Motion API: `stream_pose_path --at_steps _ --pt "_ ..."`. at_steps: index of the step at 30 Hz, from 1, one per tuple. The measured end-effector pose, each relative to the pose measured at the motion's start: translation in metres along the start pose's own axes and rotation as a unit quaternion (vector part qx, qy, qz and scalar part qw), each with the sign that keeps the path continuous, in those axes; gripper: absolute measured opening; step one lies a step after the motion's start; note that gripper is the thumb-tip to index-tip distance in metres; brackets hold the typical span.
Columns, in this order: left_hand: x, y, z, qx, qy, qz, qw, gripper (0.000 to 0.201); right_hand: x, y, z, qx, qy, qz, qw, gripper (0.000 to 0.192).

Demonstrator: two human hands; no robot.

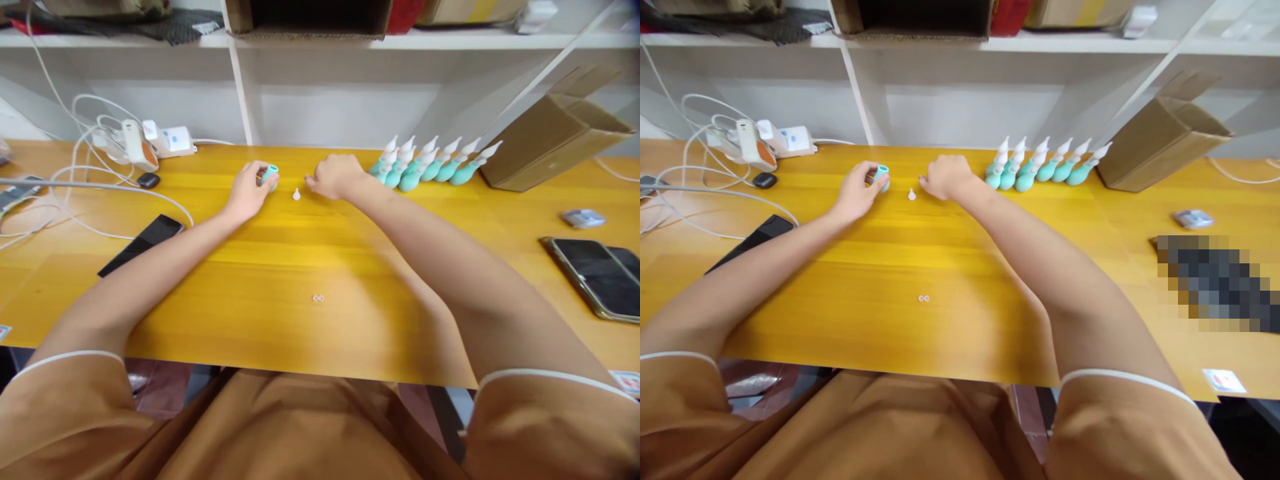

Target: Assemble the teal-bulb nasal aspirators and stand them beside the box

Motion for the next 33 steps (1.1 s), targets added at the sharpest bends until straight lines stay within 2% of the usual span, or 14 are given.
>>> stream_pose_path --at_steps 3,7,10,17,25,29,33 --pt "0.004 -0.013 0.008 -0.022 -0.012 0.013 1.000 0.011 0.002 -0.006 0.016 0.039 -0.024 0.033 0.998 0.087" --pt "0.008 -0.023 0.008 0.001 -0.034 0.034 0.999 0.019 0.005 -0.006 0.025 0.037 -0.012 0.019 0.999 0.096" --pt "0.006 -0.024 0.011 0.005 -0.031 0.036 0.999 0.021 0.003 -0.010 0.020 0.015 -0.016 0.002 1.000 0.090" --pt "0.007 -0.022 0.011 0.067 -0.039 0.018 0.997 0.029 -0.003 -0.022 0.003 -0.085 0.004 -0.085 0.993 0.064" --pt "0.008 -0.022 0.010 0.076 -0.023 0.017 0.997 0.034 -0.005 -0.029 -0.004 -0.079 0.011 -0.086 0.993 0.066" --pt "0.006 -0.021 0.015 0.095 -0.010 0.002 0.995 0.034 -0.001 -0.022 0.000 -0.057 -0.005 -0.051 0.997 0.069" --pt "0.006 -0.021 0.020 0.120 -0.002 -0.009 0.993 0.044 0.015 0.013 -0.015 -0.101 -0.057 -0.084 0.990 0.072"
Point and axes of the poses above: each hand's wrist, its own x-axis away from the middle knuckle, its own y-axis out of the back of the hand, z = x × y, the point moved 5 cm from there along -x, towards the middle knuckle, and after that the axes turned 6 degrees about x, right-handed, at the moved point
